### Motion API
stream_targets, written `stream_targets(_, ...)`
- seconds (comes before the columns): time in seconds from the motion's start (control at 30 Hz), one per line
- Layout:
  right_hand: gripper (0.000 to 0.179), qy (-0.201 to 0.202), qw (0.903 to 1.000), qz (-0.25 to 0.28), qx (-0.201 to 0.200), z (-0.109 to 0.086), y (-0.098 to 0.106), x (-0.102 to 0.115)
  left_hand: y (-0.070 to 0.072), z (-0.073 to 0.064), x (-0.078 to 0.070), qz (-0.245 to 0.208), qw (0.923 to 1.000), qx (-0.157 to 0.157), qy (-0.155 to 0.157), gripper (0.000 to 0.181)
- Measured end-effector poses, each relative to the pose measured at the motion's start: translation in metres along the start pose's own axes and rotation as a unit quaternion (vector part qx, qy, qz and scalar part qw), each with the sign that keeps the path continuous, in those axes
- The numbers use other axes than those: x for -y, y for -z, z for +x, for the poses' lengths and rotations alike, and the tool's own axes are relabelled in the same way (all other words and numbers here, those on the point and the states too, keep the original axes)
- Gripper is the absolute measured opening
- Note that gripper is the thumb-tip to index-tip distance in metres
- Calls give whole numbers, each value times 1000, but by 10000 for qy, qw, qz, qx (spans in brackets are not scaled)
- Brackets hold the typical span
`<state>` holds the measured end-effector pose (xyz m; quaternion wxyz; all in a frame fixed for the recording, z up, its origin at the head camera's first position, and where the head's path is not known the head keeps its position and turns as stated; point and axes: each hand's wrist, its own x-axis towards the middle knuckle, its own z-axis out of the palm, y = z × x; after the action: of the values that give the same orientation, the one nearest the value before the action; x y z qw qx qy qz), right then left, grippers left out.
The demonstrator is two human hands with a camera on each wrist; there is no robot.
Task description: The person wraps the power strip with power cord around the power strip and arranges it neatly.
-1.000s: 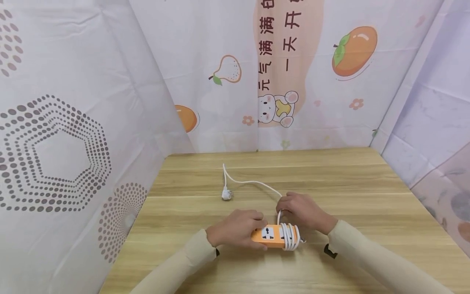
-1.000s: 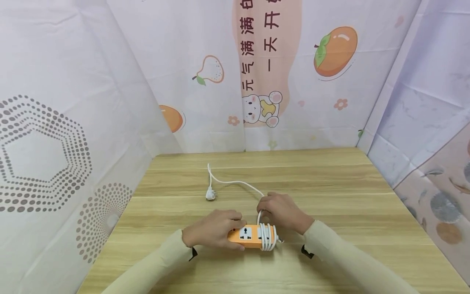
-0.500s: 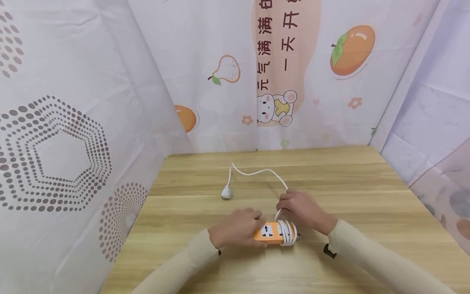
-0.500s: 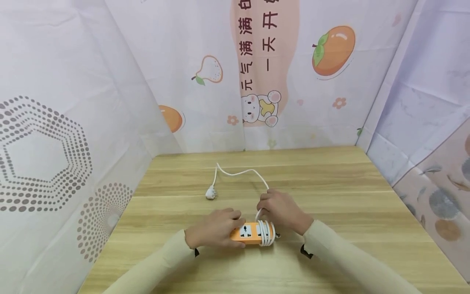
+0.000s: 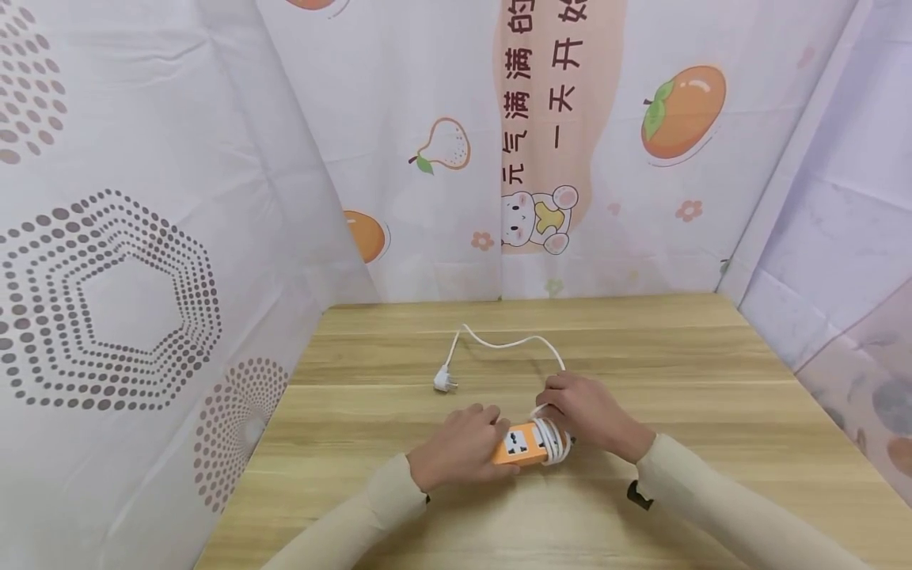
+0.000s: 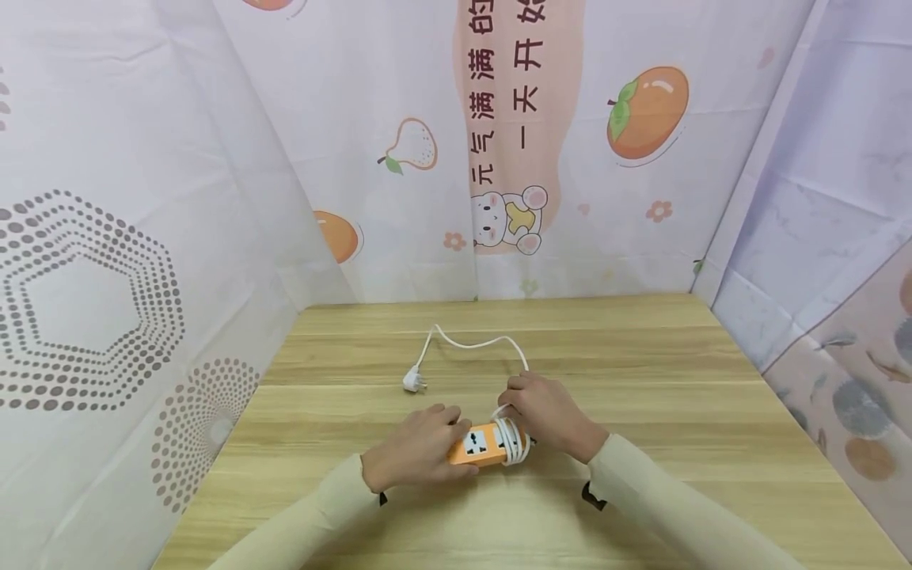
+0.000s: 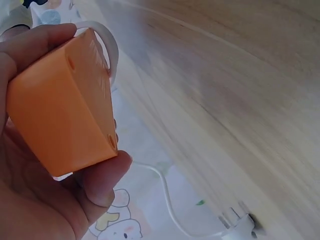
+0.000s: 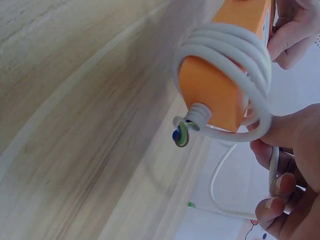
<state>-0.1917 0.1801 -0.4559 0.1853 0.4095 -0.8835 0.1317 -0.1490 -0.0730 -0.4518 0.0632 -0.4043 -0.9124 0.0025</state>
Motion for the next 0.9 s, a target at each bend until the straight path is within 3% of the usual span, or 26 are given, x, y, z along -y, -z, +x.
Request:
stream_targets(0.3,12,-246,9997,-14,-13,-2,11,2,-1,7,-2,921,9948,-412,-103,56)
stream_targets(0.53,11,-426,9991,0,52,3,13,7,1,5,-1,1061,9924,-622,19,53)
stream_targets(0.73,9,-467,9987,26,-189,5,10,8,-3,5,5,902,9928,-628,470,57)
stream_targets(0.9,8,-390,9980,174,-473,8,9,9,-7,2,18,979,9883,-770,877,59)
